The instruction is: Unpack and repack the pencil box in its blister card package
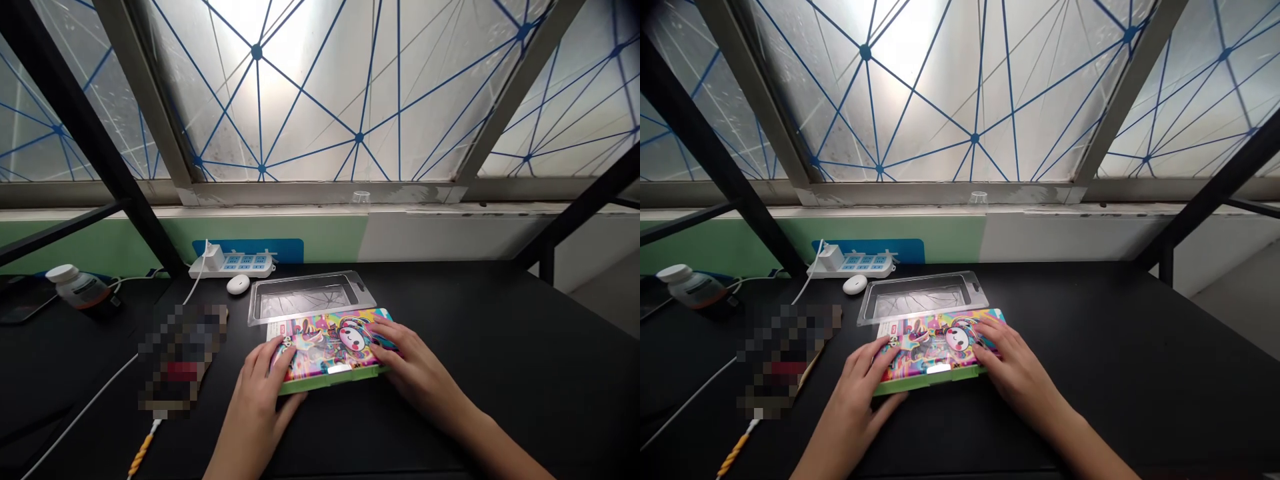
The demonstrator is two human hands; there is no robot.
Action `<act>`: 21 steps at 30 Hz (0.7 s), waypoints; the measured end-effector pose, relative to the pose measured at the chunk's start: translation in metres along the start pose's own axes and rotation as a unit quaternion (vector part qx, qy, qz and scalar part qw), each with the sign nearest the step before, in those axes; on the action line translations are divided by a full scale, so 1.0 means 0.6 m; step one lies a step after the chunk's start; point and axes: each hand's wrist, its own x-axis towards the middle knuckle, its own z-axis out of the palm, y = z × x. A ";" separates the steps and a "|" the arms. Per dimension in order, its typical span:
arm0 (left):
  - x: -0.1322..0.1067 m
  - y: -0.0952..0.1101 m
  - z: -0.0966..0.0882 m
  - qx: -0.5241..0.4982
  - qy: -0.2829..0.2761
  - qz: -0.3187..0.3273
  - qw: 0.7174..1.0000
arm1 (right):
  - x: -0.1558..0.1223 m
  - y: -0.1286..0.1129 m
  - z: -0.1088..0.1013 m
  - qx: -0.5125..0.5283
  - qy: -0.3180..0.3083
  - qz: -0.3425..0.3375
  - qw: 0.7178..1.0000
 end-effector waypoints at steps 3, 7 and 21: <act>-0.008 -0.011 0.007 -0.049 -0.057 -0.071 0.995 | -0.006 0.006 0.005 0.046 -0.053 0.039 0.997; -0.010 -0.021 0.008 -0.079 -0.085 -0.106 0.988 | -0.015 0.010 0.008 0.089 -0.123 0.106 0.983; -0.003 -0.003 0.004 -0.138 -0.062 -0.184 0.971 | 0.057 0.057 -0.016 0.250 -0.100 0.332 0.904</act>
